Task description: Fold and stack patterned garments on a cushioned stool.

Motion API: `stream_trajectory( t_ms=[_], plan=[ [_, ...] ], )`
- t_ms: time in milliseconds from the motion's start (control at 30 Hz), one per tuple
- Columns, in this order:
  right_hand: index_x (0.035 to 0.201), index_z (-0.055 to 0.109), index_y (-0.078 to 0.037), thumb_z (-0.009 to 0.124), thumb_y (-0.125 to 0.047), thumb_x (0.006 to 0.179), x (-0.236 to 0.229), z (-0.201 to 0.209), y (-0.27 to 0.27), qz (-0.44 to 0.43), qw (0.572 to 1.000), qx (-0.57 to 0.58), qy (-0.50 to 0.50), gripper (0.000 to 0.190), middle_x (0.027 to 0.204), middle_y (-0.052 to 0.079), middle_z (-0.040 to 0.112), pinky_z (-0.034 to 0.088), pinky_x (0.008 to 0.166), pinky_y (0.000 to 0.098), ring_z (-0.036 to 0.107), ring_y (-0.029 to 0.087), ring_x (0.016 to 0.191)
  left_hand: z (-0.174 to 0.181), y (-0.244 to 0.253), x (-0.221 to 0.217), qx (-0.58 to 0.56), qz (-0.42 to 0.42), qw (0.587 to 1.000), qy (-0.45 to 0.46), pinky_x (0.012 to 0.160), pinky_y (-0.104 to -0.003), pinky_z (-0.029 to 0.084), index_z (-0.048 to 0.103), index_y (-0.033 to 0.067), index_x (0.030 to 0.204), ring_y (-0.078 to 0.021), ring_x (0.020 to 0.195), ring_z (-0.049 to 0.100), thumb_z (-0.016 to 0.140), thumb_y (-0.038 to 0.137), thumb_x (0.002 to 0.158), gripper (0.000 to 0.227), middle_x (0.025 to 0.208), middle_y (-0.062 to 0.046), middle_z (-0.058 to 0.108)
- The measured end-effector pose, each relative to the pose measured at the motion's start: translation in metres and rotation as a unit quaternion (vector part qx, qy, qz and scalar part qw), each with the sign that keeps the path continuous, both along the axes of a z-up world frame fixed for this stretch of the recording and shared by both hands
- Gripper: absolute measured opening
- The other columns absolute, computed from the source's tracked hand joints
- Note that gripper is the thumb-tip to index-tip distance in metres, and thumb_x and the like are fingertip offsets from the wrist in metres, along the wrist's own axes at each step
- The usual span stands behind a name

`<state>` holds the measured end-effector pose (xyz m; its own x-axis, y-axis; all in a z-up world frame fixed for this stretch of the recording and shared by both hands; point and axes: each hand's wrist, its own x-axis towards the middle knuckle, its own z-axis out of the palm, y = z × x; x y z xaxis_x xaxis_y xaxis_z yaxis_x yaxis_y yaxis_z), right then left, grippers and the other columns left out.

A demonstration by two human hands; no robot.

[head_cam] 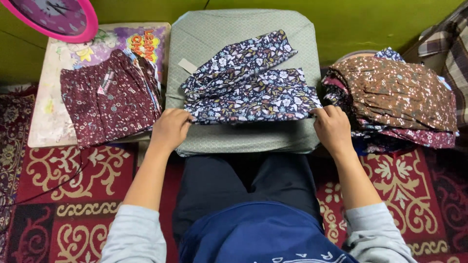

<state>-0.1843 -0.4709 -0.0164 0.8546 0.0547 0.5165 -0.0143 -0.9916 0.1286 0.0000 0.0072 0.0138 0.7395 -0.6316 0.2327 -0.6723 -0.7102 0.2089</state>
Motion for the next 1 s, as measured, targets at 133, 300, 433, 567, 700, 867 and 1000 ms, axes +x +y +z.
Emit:
stream_trajectory(
  t_ms=[133, 300, 433, 567, 700, 867, 1000],
  plan=[
    [0.086, 0.068, -0.021, 0.077, -0.027, 0.069, -0.033, -0.025, 0.005, 0.018, 0.992, -0.008, 0.125, 0.02, 0.084, 0.001, 0.062, 0.053, 0.069, 0.0363, 0.066, 0.023, 0.081, -0.022, 0.008, -0.022, 0.081, -0.002, 0.99, 0.114, 0.095, -0.041, 0.054, 0.073, 0.0186, 0.095, -0.0277, 0.105, 0.067, 0.072, 0.017, 0.084, 0.011, 0.1, -0.004, 0.073],
    [0.095, 0.076, -0.008, 0.067, -0.03, 0.083, -0.04, 0.029, 0.022, 0.007, 0.866, 0.276, 0.418, 0.027, 0.092, 0.023, 0.075, 0.056, 0.085, 0.053, 0.072, 0.047, 0.095, 0.006, 0.003, -0.033, 0.129, 0.015, 0.966, 0.224, 0.093, -0.044, 0.055, 0.076, 0.0255, 0.089, -0.0284, 0.104, 0.068, 0.071, 0.041, 0.08, 0.019, 0.096, -0.002, 0.074],
    [0.092, 0.071, -0.009, 0.074, -0.017, 0.083, 0.006, 0.015, 0.004, 0.026, 0.926, 0.264, 0.268, 0.013, 0.084, 0.018, 0.069, 0.055, 0.081, 0.051, 0.07, 0.043, 0.088, -0.007, -0.031, -0.01, 0.026, -0.032, 0.984, 0.173, 0.093, -0.044, 0.053, 0.077, 0.0223, 0.096, -0.0309, 0.101, 0.069, 0.064, 0.035, 0.09, 0.019, 0.096, -0.008, 0.075],
    [0.107, 0.07, -0.021, 0.069, -0.017, 0.094, 0.077, -0.043, -0.012, 0.008, 0.968, 0.209, 0.138, 0.014, 0.097, 0.004, 0.068, 0.058, 0.08, 0.0395, 0.072, 0.029, 0.094, -0.041, -0.086, 0.015, -0.037, -0.128, 0.987, 0.093, 0.102, -0.043, 0.049, 0.074, 0.0161, 0.113, -0.0301, 0.113, 0.066, 0.058, 0.022, 0.098, 0.022, 0.113, -0.01, 0.074],
    [0.117, 0.068, -0.014, 0.068, -0.011, 0.097, 0.118, -0.055, -0.009, -0.018, 0.95, 0.196, 0.241, 0.021, 0.106, 0.015, 0.062, 0.061, 0.075, 0.0511, 0.073, 0.041, 0.086, -0.062, -0.109, 0.041, 0.17, -0.07, 0.971, 0.151, 0.111, -0.051, 0.04, 0.05, 0.0279, 0.147, -0.0225, 0.146, 0.042, 0.048, 0.037, 0.103, 0.045, 0.157, -0.002, 0.048],
    [0.099, 0.069, -0.024, 0.073, -0.024, 0.093, 0.167, -0.103, -0.045, -0.102, 0.957, 0.178, 0.202, 0.007, 0.097, 0.007, 0.062, 0.062, 0.067, 0.0502, 0.074, 0.041, 0.078, -0.072, -0.094, 0.071, 0.213, 0.007, 0.97, 0.115, 0.109, -0.053, 0.034, 0.045, 0.0273, 0.153, -0.0286, 0.139, 0.048, 0.048, 0.047, 0.102, 0.054, 0.15, -0.012, 0.053],
    [0.103, 0.065, -0.016, 0.066, -0.012, 0.1, 0.167, -0.087, -0.013, -0.133, 0.937, 0.279, 0.165, 0.005, 0.102, 0.011, 0.055, 0.062, 0.075, 0.0512, 0.072, 0.046, 0.084, -0.082, -0.079, 0.08, 0.179, 0.081, 0.977, 0.088, 0.116, -0.058, 0.024, 0.04, 0.0243, 0.156, -0.0344, 0.145, 0.037, 0.049, 0.05, 0.102, 0.06, 0.155, -0.018, 0.046]
  ],
)
